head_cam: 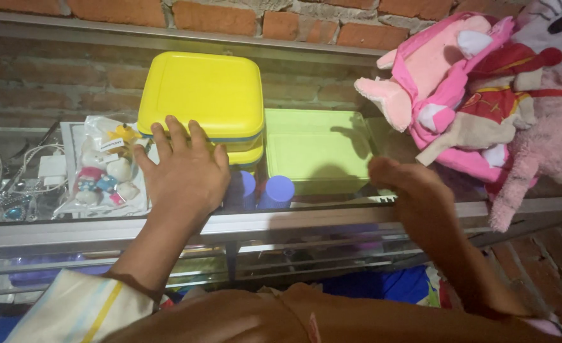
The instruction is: The person rearranges stuffed toys and wipes the glass surface of a display cabinet. They move several plush toys to one side, wipe the glass with their hands, and then place the toys back on top of the cabinet.
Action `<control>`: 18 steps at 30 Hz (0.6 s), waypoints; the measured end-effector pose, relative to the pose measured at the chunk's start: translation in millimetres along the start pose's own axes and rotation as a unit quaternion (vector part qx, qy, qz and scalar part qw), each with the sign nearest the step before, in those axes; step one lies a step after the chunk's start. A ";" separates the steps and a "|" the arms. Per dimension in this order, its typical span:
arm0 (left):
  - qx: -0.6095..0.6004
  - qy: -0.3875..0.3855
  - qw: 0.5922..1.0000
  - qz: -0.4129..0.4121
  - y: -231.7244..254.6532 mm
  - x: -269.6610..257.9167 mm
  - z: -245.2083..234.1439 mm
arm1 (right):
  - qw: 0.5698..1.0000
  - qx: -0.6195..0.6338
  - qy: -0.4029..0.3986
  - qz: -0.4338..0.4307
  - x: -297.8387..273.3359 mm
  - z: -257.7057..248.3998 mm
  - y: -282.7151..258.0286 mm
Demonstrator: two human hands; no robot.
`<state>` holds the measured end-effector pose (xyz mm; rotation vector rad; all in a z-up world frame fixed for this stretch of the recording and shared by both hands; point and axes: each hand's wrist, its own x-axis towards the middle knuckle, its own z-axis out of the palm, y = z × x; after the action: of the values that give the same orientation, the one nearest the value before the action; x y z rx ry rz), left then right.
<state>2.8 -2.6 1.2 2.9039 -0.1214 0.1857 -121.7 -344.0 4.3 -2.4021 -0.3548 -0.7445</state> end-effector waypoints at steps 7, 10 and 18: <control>-0.004 0.006 1.000 0.000 -1.4 -0.2 -0.3 | 0.975 -0.127 -0.065 -0.172 55.2 87.2 -37.5; -0.016 0.003 1.000 -0.004 -2.6 -0.3 -1.2 | 0.982 0.020 -0.089 -0.164 60.3 97.7 -38.8; -0.015 0.013 1.000 0.003 -3.3 -0.3 1.8 | 0.986 -0.122 -0.110 -0.027 18.9 -5.0 -0.1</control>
<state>3.0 0.1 -1.4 2.8713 -0.1277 0.2219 -108.6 -345.6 18.7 -2.7254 -0.4403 -0.5740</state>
